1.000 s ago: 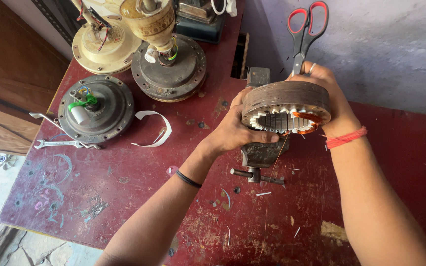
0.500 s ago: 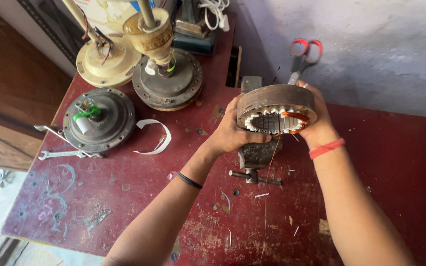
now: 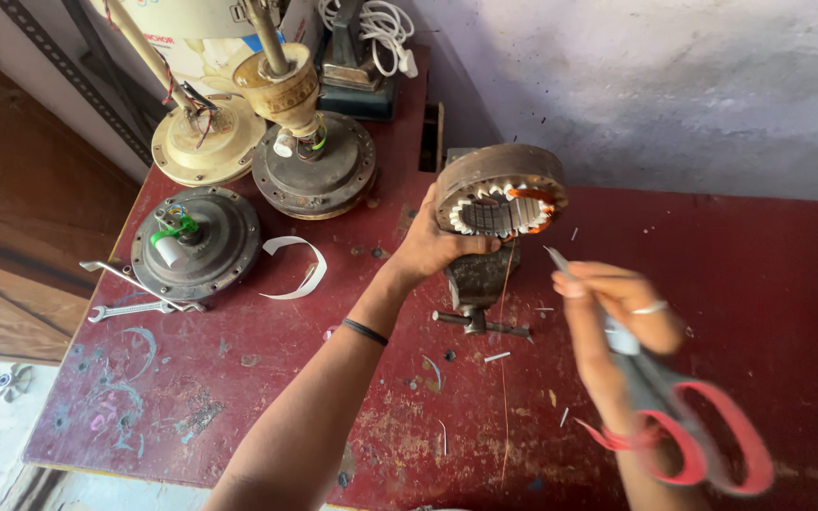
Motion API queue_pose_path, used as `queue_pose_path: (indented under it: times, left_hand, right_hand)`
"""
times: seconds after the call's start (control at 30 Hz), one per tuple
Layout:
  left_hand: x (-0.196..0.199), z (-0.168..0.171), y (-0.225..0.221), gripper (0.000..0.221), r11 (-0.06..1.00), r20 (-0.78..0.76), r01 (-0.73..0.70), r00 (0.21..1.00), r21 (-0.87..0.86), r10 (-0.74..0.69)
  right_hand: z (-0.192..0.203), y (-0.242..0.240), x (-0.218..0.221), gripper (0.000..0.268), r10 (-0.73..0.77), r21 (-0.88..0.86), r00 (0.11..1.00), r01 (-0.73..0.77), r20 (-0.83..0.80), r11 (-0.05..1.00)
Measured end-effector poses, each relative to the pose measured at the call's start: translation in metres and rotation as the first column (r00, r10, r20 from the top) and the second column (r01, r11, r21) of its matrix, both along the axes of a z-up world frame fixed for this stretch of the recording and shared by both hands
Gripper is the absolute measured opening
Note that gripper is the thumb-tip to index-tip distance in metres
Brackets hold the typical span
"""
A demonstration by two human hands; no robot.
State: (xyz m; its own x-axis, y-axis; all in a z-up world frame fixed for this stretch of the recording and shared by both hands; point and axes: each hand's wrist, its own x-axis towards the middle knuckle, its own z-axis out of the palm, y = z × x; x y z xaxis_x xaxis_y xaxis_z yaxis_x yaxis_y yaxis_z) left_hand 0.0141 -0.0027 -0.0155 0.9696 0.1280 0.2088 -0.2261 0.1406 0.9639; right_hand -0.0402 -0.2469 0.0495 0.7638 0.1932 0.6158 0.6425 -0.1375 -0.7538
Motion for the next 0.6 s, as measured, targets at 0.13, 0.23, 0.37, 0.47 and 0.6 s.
queue_pose_path:
  times: [0.13, 0.23, 0.37, 0.47, 0.6]
  left_hand:
    - [-0.001, 0.002, -0.001, 0.101, 0.998, -0.009, 0.026, 1.000, -0.053, -0.026]
    - [-0.002, 0.004, -0.001, 0.095, 0.999, -0.015, 0.015, 1.000, -0.029, -0.016]
    - [-0.002, 0.005, -0.001, 0.090, 1.000, 0.000, 0.009, 1.000, 0.014, -0.009]
    - [-0.002, 0.005, -0.002, 0.090, 1.000, 0.013, 0.015, 1.000, -0.014, -0.015]
    - [-0.003, 0.007, -0.001, 0.093, 0.999, -0.004, 0.025, 1.000, -0.026, -0.025]
  right_hand:
    - [0.005, 0.031, -0.002, 0.018, 0.003, -0.106, 0.975, 0.021, 0.221, 0.994]
    - [-0.003, 0.046, 0.005, 0.017, -0.034, -0.073, 0.971, 0.053, 0.236, 0.996]
    - [-0.014, 0.049, 0.013, 0.017, -0.030, -0.078, 0.957, 0.055, 0.287, 0.995]
    - [-0.019, 0.049, 0.017, 0.017, -0.043, -0.091, 0.943, 0.077, 0.329, 0.993]
    - [-0.025, 0.049, 0.018, 0.016, -0.059, -0.120, 0.928, 0.110, 0.368, 0.987]
